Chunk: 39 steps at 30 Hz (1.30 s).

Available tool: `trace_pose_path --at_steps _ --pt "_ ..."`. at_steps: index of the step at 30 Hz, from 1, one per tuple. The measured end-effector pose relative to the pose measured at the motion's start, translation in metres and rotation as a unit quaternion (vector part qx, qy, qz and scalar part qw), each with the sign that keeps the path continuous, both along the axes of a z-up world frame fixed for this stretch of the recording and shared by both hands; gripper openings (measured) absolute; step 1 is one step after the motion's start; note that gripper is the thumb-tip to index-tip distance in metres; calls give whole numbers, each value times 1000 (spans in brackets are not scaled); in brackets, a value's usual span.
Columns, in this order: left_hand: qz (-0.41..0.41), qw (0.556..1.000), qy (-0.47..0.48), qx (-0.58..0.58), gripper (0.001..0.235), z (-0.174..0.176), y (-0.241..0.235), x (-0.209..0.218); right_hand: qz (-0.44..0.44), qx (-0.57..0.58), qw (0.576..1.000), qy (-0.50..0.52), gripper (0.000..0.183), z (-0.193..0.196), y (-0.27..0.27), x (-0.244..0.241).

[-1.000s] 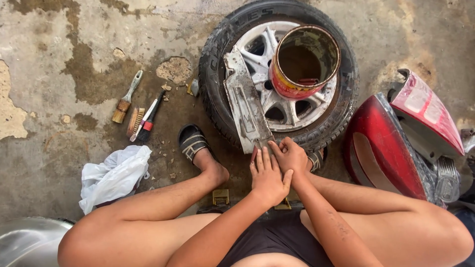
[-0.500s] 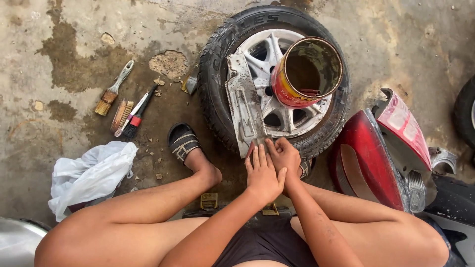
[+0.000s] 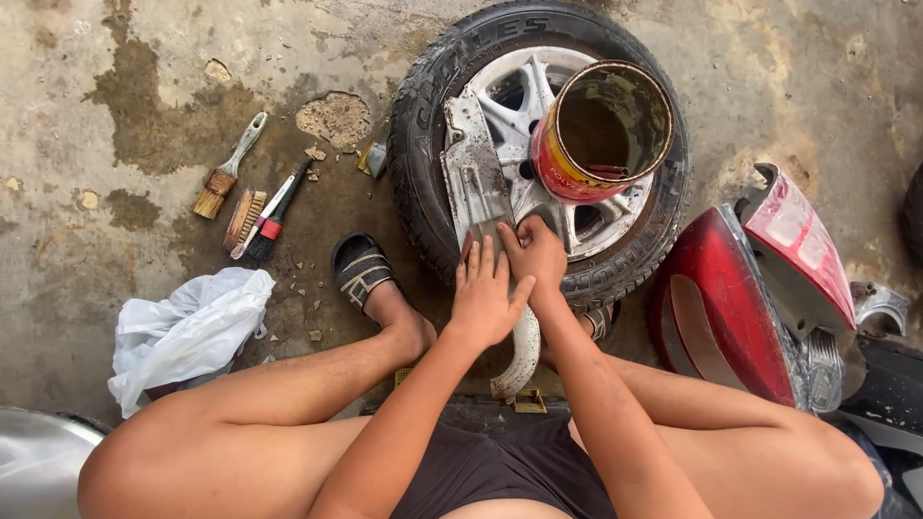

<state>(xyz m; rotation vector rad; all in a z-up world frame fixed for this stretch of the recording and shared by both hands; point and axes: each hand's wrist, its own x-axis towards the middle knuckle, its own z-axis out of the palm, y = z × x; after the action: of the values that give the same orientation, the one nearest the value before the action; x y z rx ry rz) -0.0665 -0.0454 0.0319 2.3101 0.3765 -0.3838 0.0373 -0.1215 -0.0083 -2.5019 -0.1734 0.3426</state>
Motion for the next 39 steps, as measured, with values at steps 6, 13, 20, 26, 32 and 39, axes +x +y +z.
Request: trace_pose_path --at_steps 6,13,20,26,32,39 --pt "24 999 31 13 81 19 -41 -1 -50 -33 994 92 48 7 -27 -24" --pt "73 996 -50 14 91 -16 -18 22 -70 -46 993 80 51 10 12 6" --pt "74 988 -123 59 85 -55 21 45 -1 -97 993 -70 56 -18 44 40" --pt "44 996 -23 68 93 -12 -17 15 7 -65 992 -109 53 -24 1 1" --pt "40 997 54 47 101 -4 -44 4 4 -52 987 -154 51 -25 -26 -23" --pt "26 996 -17 80 94 -18 11 55 8 -11 986 -167 53 -35 27 41"
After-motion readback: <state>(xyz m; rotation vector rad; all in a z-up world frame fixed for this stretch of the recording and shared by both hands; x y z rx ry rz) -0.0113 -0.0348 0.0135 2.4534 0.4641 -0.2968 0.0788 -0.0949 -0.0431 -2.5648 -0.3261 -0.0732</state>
